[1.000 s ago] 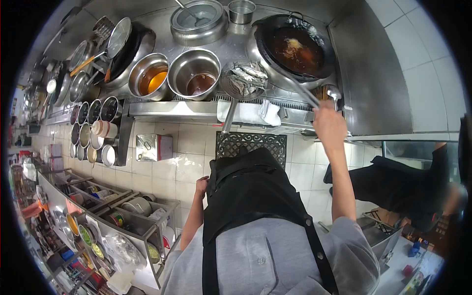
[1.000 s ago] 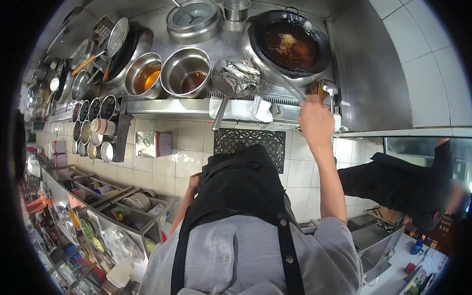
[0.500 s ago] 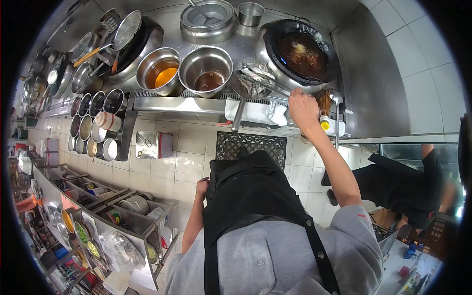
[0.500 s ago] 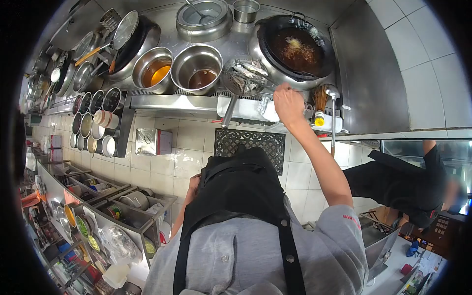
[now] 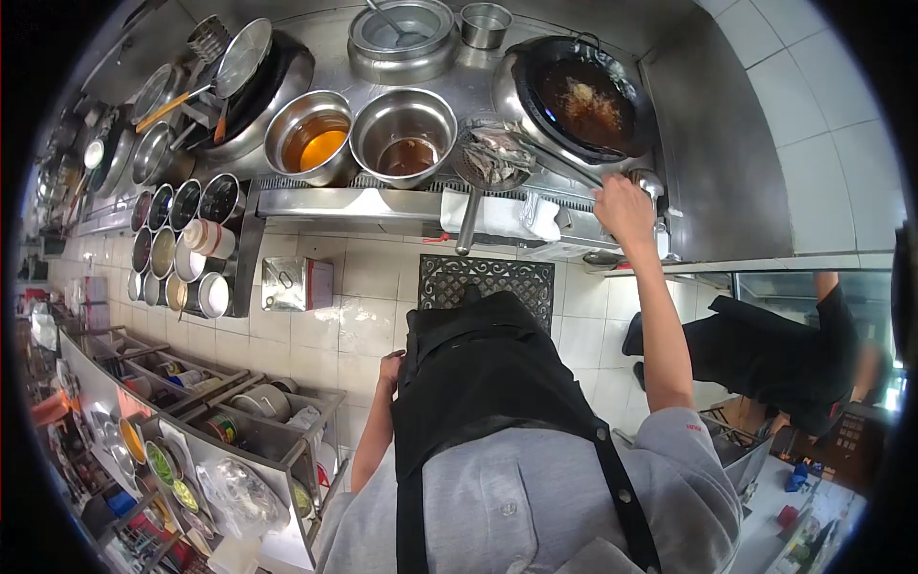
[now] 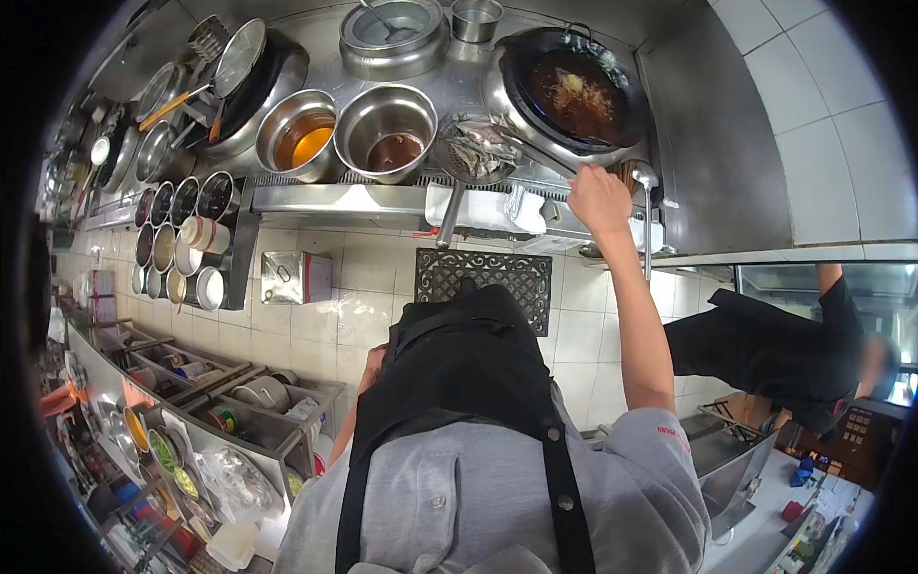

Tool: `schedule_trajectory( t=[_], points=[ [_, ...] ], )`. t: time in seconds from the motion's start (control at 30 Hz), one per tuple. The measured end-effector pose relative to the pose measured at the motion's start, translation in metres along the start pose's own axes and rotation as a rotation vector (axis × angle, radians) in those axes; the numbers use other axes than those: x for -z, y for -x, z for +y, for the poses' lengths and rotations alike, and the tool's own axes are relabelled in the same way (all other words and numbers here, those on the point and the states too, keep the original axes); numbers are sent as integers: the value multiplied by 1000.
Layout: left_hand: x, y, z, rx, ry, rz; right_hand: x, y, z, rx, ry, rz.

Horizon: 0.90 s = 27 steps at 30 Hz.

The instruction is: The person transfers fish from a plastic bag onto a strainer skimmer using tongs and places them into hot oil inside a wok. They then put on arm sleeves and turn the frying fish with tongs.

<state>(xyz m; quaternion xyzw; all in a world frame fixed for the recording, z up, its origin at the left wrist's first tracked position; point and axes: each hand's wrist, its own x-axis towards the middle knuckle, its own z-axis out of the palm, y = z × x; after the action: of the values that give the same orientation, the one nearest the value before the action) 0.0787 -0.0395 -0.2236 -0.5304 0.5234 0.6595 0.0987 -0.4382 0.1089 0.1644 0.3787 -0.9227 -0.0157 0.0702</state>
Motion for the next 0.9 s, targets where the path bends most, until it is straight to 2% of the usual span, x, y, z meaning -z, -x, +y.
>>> schedule_trajectory(
  t=[0.17,0.33,0.43,0.5,0.6,0.7,0.83,0.9],
  points=[
    [10,-33,-13,83,173,-15,-1,-25,-4,46,51,-47],
    [14,-19,21,110,213,-4,-1,-75,5,110,75,-67],
    [14,-17,19,98,233,4,3,-105,-3,88,119,-190],
    [14,-37,-13,66,247,-6,-5,-126,-1,96,148,-272],
    [10,-21,-13,64,166,26,-3,-147,-7,163,154,-307],
    [8,9,-2,51,220,15,-12,-167,-3,177,138,-329],
    [13,20,-2,82,248,71,3,-150,-1,161,146,-324],
    [13,26,-7,65,204,94,19,-122,-1,137,139,-246]
  ],
)
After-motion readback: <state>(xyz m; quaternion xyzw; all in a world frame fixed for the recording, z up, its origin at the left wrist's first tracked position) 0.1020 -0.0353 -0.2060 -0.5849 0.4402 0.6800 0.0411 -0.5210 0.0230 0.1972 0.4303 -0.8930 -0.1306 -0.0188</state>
